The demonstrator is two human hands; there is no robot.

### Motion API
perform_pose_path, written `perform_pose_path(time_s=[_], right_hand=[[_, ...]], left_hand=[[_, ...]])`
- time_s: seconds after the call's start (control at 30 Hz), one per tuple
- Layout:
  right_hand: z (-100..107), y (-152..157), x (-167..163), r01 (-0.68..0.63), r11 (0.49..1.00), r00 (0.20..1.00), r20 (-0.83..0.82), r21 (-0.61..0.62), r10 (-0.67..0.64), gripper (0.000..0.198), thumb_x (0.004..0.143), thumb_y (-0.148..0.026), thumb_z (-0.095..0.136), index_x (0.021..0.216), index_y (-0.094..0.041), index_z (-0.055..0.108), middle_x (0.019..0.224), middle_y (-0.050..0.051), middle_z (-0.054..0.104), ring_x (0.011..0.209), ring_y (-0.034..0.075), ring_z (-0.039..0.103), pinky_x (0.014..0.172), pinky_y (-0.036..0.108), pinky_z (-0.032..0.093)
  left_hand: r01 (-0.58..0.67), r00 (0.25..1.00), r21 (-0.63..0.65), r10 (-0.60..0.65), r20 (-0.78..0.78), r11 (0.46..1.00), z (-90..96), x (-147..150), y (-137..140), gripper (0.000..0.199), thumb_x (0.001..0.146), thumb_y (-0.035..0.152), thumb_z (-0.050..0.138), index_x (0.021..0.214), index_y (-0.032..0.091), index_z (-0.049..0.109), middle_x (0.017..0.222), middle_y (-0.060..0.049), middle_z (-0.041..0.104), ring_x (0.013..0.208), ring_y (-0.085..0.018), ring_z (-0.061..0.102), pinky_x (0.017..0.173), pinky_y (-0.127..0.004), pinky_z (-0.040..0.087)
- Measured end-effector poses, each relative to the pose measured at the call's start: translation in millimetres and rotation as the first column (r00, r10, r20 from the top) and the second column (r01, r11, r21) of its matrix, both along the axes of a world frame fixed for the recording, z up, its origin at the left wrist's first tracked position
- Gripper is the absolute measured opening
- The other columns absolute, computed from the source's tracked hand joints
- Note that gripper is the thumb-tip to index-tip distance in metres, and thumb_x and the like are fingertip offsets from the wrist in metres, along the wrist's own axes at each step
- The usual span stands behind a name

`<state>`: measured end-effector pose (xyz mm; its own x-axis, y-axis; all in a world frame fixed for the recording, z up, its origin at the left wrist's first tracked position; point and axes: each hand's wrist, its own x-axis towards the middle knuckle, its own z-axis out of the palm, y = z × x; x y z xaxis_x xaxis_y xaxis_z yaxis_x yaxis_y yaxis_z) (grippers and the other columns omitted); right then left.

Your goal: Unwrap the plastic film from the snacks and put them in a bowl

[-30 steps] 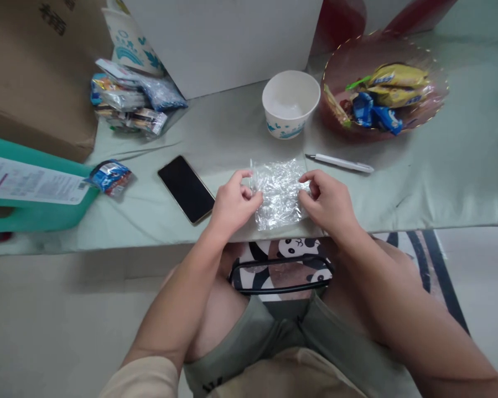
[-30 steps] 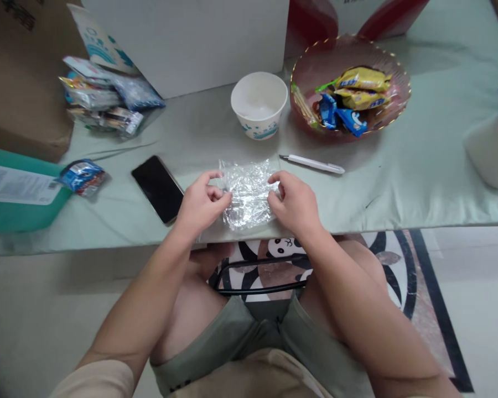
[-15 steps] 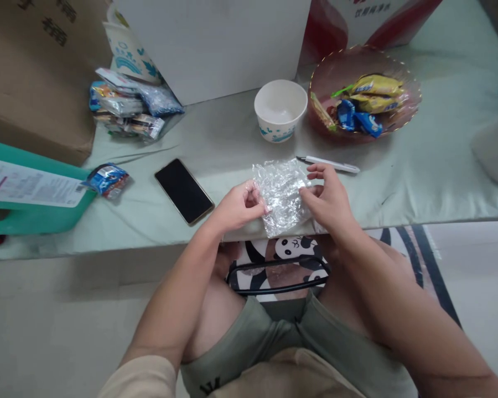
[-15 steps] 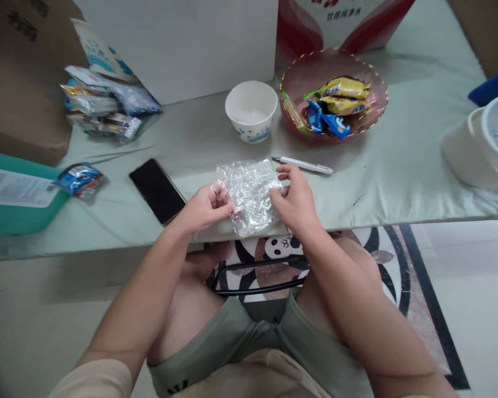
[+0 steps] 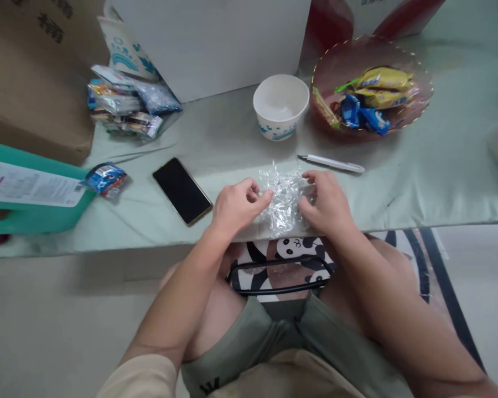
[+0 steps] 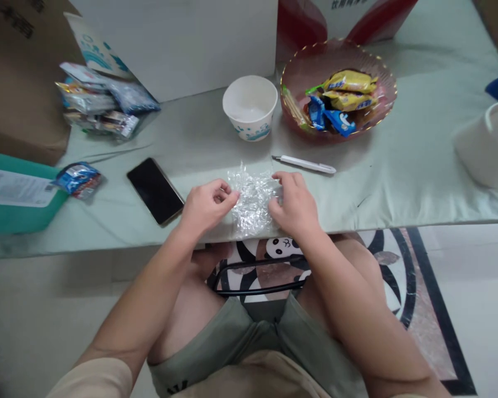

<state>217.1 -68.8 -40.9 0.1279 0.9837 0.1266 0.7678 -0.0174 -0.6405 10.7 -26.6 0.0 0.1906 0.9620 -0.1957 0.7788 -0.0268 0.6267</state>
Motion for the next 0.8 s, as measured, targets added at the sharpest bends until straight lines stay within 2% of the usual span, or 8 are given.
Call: perform_pose_path(time_s=[0.1,0.27,0.33,0.43,0.57,0.67,0.73,0.8], right_hand=[[3,2,-5,-0.023,0.993,0.995,0.095,0.119,0.011,0.043,0.075,-0.017,0.054,0.116,-0.021,0.066,0.112,0.012,0.062,0.092,0.026,0.06,0.076,0.042,0.049],[16,-7,-8,-0.002,0.932,0.981,0.183,0.361,-0.069,0.017,0.083,-0.018,0.056,0.094,-0.026,0.068,0.096,0.007,0.068,0.093,0.027,0.063,0.092,0.05,0.047],[17,-12,-12,-0.084,0.919,0.98,0.201,0.386,0.005,0.019,0.086,-0.019,0.055,0.097,-0.026,0.068,0.097,0.006,0.072,0.095,0.027,0.067,0.097,0.05,0.047],[13,-16,-25,-0.226,0.927,0.962,0.218,0.301,0.164,0.031,0.09,-0.02,0.051,0.115,-0.023,0.069,0.118,0.008,0.074,0.113,0.028,0.067,0.107,0.049,0.046],[4,-21,-46,-0.302,0.953,0.912,0.303,0.038,0.277,0.052,0.096,-0.032,0.05,0.147,-0.022,0.056,0.157,0.011,0.052,0.146,0.038,0.046,0.117,0.058,0.039],[-1,-26,-57,-0.337,0.94,0.871,0.365,-0.044,0.329,0.055,0.098,-0.04,0.052,0.152,-0.03,0.052,0.162,0.007,0.046,0.15,0.042,0.039,0.12,0.064,0.033],[-2,-28,-60,-0.344,0.937,0.857,0.389,-0.057,0.338,0.056,0.099,-0.042,0.051,0.153,-0.031,0.051,0.163,0.007,0.045,0.151,0.043,0.038,0.12,0.065,0.032],[-4,-27,-60,-0.346,0.937,0.855,0.392,-0.056,0.339,0.056,0.099,-0.043,0.05,0.153,-0.028,0.052,0.163,0.008,0.046,0.151,0.044,0.038,0.119,0.065,0.032]], left_hand=[[-0.018,1.0,0.008,0.018,0.006,1.0,-0.1,3,-2,0.03,0.084,0.051,0.065,0.074,0.023,0.056,0.065,0.0,0.071,0.065,-0.018,0.061,0.066,-0.033,0.04],[0.006,1.0,0.006,-0.006,0.012,1.0,0.0,2,-1,0.027,0.082,0.047,0.067,0.075,0.024,0.056,0.067,0.0,0.072,0.066,-0.018,0.063,0.065,-0.033,0.039],[0.002,1.0,0.006,-0.003,0.019,1.0,-0.4,2,0,0.026,0.082,0.046,0.066,0.076,0.024,0.056,0.068,0.0,0.072,0.067,-0.018,0.064,0.066,-0.033,0.04],[-0.001,0.999,0.007,0.001,0.041,1.0,-0.9,3,1,0.022,0.083,0.043,0.065,0.077,0.023,0.056,0.067,0.001,0.071,0.066,-0.018,0.064,0.066,-0.033,0.041],[-0.086,0.991,0.045,0.081,0.103,0.995,-0.8,0,1,0.019,0.087,0.04,0.059,0.081,0.023,0.055,0.062,0.003,0.065,0.058,-0.015,0.057,0.064,-0.031,0.042],[-0.151,0.98,0.129,0.132,0.147,0.98,-1.0,-4,1,0.017,0.088,0.04,0.055,0.083,0.023,0.052,0.061,0.004,0.058,0.056,-0.013,0.052,0.063,-0.03,0.041],[-0.134,0.981,0.215,0.1,0.165,0.967,-1.8,-7,1,0.015,0.087,0.037,0.055,0.083,0.024,0.049,0.065,0.004,0.054,0.058,-0.013,0.049,0.064,-0.03,0.042],[0.002,0.987,0.28,-0.047,0.155,0.96,-2.9,-9,2,0.011,0.085,0.031,0.054,0.081,0.024,0.047,0.07,0.002,0.054,0.064,-0.015,0.05,0.068,-0.031,0.044]])
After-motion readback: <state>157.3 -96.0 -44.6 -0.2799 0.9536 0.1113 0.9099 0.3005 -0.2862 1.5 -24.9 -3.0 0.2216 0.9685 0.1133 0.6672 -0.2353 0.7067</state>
